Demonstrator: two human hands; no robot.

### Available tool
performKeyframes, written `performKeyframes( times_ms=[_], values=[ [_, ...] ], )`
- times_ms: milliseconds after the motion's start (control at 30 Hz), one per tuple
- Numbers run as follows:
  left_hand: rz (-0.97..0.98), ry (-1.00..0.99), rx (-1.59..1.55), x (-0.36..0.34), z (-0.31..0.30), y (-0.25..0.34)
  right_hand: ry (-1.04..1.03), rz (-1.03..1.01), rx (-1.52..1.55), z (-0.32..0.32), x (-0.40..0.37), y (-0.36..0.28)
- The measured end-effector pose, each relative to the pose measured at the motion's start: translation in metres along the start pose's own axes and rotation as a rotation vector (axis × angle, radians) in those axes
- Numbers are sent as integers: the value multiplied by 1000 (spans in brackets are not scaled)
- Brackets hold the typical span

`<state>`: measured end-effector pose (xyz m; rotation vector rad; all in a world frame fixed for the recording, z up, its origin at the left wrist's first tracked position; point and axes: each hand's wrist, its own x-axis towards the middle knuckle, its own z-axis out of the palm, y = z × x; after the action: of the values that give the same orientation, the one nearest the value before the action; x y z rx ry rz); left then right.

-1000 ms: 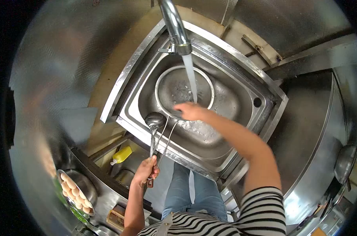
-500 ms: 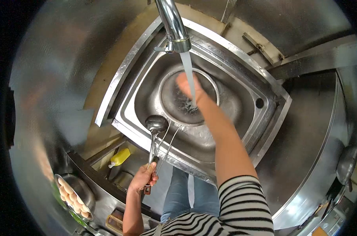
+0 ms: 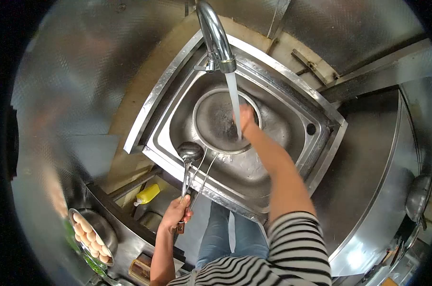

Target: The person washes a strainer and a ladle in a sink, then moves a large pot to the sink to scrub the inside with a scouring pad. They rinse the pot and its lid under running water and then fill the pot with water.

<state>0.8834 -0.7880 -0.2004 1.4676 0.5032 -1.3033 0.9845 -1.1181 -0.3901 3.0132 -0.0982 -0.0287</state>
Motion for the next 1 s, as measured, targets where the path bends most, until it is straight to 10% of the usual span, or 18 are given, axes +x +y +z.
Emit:
performKeyframes(
  times_ms=[100, 200, 267, 400, 500, 567, 633, 1000],
  values=[
    [22, 0, 35, 3, 0, -7, -813, -137, 267, -89, -28, -25],
    [-37, -25, -51, -4, 3, 0, -760, -100, 714, -91, -10, -16],
    [-19, -16, -50, -5, 6, -1, -275, 307, 1008, -102, -7, -1],
    [-2, -1, -47, -3, 6, -5, 191, 454, 931, -136, 27, 38],
    [-9, -17, -66, -1, 7, -8, 196, 494, 926, -136, 74, 47],
    [-14, -25, -93, 0, 9, -9, 587, 262, 1321, -128, 94, 35],
    [3, -25, -76, -1, 10, -11, 276, 334, 1487, -120, 93, 38],
    [-2, -8, -40, 0, 6, -8, 492, -521, 55, -184, 97, 6]
  ],
)
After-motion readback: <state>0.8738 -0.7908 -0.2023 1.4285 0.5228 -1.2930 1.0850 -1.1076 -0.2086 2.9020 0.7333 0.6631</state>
